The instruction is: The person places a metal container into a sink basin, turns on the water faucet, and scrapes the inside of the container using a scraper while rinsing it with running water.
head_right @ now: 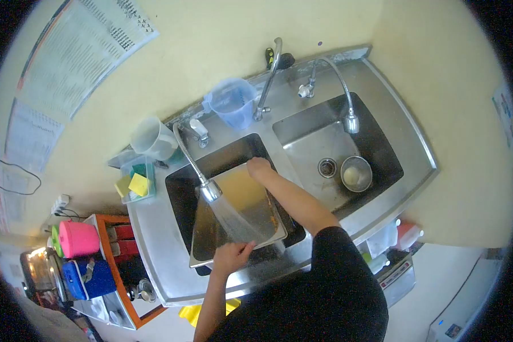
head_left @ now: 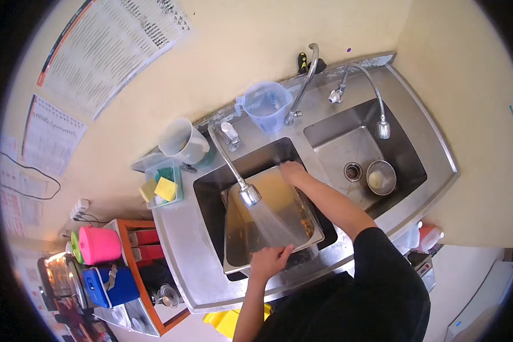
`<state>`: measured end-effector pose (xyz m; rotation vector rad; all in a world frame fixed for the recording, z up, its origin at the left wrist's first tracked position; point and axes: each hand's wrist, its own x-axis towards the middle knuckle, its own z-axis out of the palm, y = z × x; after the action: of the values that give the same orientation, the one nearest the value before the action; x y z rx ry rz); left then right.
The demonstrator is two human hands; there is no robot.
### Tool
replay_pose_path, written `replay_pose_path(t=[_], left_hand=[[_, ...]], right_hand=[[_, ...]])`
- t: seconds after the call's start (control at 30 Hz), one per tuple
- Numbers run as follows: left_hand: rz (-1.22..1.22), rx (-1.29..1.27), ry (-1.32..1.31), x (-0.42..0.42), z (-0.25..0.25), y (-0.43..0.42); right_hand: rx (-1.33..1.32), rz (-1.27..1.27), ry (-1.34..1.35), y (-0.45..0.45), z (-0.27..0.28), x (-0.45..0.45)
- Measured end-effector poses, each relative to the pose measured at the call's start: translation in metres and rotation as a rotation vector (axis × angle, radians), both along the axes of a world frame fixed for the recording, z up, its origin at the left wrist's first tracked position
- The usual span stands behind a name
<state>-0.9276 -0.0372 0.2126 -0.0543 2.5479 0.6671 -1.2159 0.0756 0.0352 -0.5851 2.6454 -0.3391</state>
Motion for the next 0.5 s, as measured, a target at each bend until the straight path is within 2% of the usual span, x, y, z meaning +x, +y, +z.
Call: replay_pose_path(t=[0.07,0.17,0.27,0.3,0.37,0.47,0.5], left_hand=[[-0.058,-0.006,-0.126,-0.007,0.008,-0.001],[-0.166,0.117,-0.201,-0.004,-0.033,-0.014],[-0.135,0.542,-0.273,-0.018,-0.033,-0.026],[0.012,0.736,-0.371,-0.025,-0.028,-0.026],[0.314,1.121,-0.556,-0.04,-0.016,-0.029],[0.655,1.111,-0.207,-0.056,-0.029,-0.033],[0.745,1.2,-0.059,-0.058,-0.041,-0.037]], right_hand=[[0.004,0.042,0.021,0.017,0.037,0.015],[0.083,0.211,-0.147,0.055,0.125,0.04],[-0.358,0.1,0.122,0.099,0.091,0.075],[-0.479,0.068,0.186,0.104,0.09,0.088],[-0.629,-0.157,-0.101,0.105,0.131,0.12],[-0.825,-0.374,-0.345,0.109,0.148,0.157],[-0.887,-0.429,-0.396,0.111,0.146,0.167]])
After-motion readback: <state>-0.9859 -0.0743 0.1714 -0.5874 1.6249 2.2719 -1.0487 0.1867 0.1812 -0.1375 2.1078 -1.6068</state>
